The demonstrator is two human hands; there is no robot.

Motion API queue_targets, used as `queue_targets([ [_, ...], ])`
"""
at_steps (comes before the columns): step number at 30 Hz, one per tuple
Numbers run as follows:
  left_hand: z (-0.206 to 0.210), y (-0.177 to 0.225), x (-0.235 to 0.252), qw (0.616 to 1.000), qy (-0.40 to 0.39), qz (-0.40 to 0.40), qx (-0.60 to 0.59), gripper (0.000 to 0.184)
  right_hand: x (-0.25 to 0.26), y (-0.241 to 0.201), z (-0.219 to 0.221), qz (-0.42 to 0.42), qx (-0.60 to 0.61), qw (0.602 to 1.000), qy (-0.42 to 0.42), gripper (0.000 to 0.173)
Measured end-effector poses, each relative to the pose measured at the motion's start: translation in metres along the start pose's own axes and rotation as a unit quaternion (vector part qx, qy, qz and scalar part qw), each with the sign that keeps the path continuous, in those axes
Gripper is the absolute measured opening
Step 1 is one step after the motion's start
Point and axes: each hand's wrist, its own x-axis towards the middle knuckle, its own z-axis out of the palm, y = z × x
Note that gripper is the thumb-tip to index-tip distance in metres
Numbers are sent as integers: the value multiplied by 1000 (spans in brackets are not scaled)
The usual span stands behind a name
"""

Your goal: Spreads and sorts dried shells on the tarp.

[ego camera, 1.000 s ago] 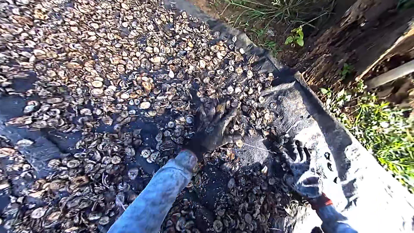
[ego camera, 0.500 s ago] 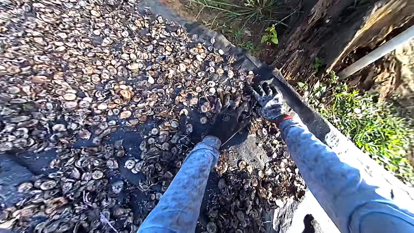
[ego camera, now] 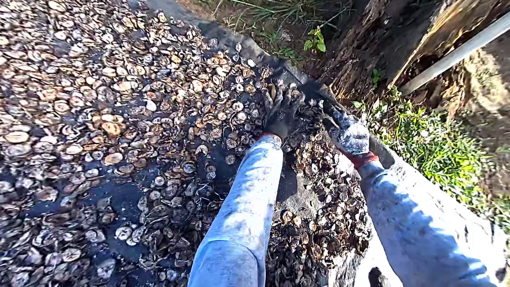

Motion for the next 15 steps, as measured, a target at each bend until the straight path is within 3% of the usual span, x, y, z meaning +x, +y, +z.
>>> queue_targets([
  [4, 0, -5, -14, 996, 9, 76, -55, 65, -158, -39, 9, -142, 24, 973, -179, 95],
  [5, 2, -8, -24, 993, 18, 83, -80, 62, -200, -39, 12, -168, 34, 967, -189, 98],
  [7, -15, 8, -48, 995, -43, 62, -70, 71, -261, -11, 23, -195, 9, 968, -157, 90],
  [9, -4, 30, -68, 995, -47, 86, -23, 86, -282, 27, 17, -114, -32, 979, -167, 70],
  [12, 12, 51, -77, 989, -38, 144, -7, 78, -274, 56, -4, 214, 44, 938, -267, 52],
  [13, 15, 49, -75, 989, -34, 143, -14, 71, -257, 57, -6, 266, 41, 926, -264, 52],
  [15, 21, 35, -75, 994, 11, 109, -20, 69, -200, 53, 2, 233, -44, 955, -176, 63],
])
